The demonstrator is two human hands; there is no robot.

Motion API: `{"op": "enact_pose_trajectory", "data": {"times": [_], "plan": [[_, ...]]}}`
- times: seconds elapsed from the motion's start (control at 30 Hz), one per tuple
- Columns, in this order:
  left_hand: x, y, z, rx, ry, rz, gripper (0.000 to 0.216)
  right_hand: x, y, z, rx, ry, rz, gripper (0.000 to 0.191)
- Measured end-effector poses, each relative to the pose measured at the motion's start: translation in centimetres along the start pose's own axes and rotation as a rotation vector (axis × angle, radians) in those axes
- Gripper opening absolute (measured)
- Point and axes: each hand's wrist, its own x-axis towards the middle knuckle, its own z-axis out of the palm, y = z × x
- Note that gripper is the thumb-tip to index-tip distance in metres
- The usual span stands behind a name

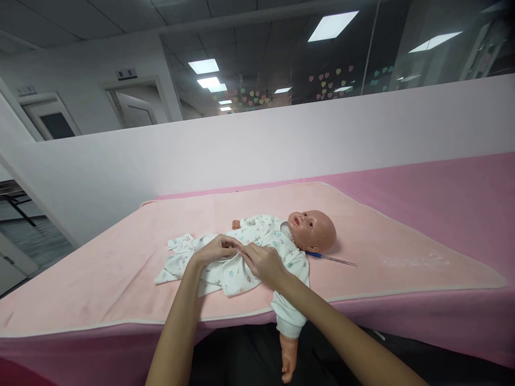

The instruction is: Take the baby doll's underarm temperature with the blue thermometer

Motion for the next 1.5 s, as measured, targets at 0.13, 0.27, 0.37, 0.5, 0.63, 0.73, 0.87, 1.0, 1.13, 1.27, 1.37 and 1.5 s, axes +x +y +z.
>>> {"op": "enact_pose_trajectory", "data": {"times": [0.13,0.27,0.37,0.5,0.63,0.73,0.87,1.0,1.13,1.27,1.37,1.5], "plan": [[0.02,0.06,0.00,0.027,-0.027,0.032,0.029,-0.04,-0.03,-0.26,0.018,-0.029,-0.017,0.021],[-0.06,0.04,0.05,0.039,-0.026,0.037,0.029,-0.06,-0.05,-0.39,0.042,-0.041,-0.013,0.021],[-0.14,-0.02,0.01,0.043,-0.023,0.035,0.030,-0.12,-0.01,-0.28,0.071,-0.040,-0.014,0.018],[-0.10,-0.24,-0.13,0.029,-0.059,0.030,0.026,-0.17,0.07,-0.04,0.089,-0.031,0.008,0.018],[0.04,-0.44,-0.19,0.026,-0.045,0.048,0.018,-0.13,0.08,-0.08,0.124,-0.002,0.042,0.018],[0.07,-0.47,-0.16,0.029,-0.044,0.034,0.020,-0.04,0.07,-0.30,0.135,0.006,0.040,0.017],[-0.02,-0.24,-0.04,0.017,-0.027,0.015,0.026,0.09,0.01,-0.59,0.122,0.019,0.037,0.018],[-0.16,0.13,0.16,-0.050,-0.033,0.025,0.028,0.09,-0.02,-0.58,0.117,0.023,0.021,0.018],[-0.28,0.37,0.28,-0.081,-0.038,0.019,0.026,-0.01,0.10,-0.20,0.101,0.035,0.030,0.020],[-0.25,0.40,0.33,-0.076,-0.046,0.011,0.027,-0.03,0.25,-0.02,0.062,0.027,-0.005,0.022],[-0.18,0.36,0.38,-0.096,-0.049,0.023,0.026,-0.02,0.27,-0.08,0.055,0.032,-0.042,0.021],[-0.17,0.38,0.47,-0.128,-0.029,0.030,0.026,-0.05,0.25,-0.08,0.074,0.050,-0.042,0.020]]}}
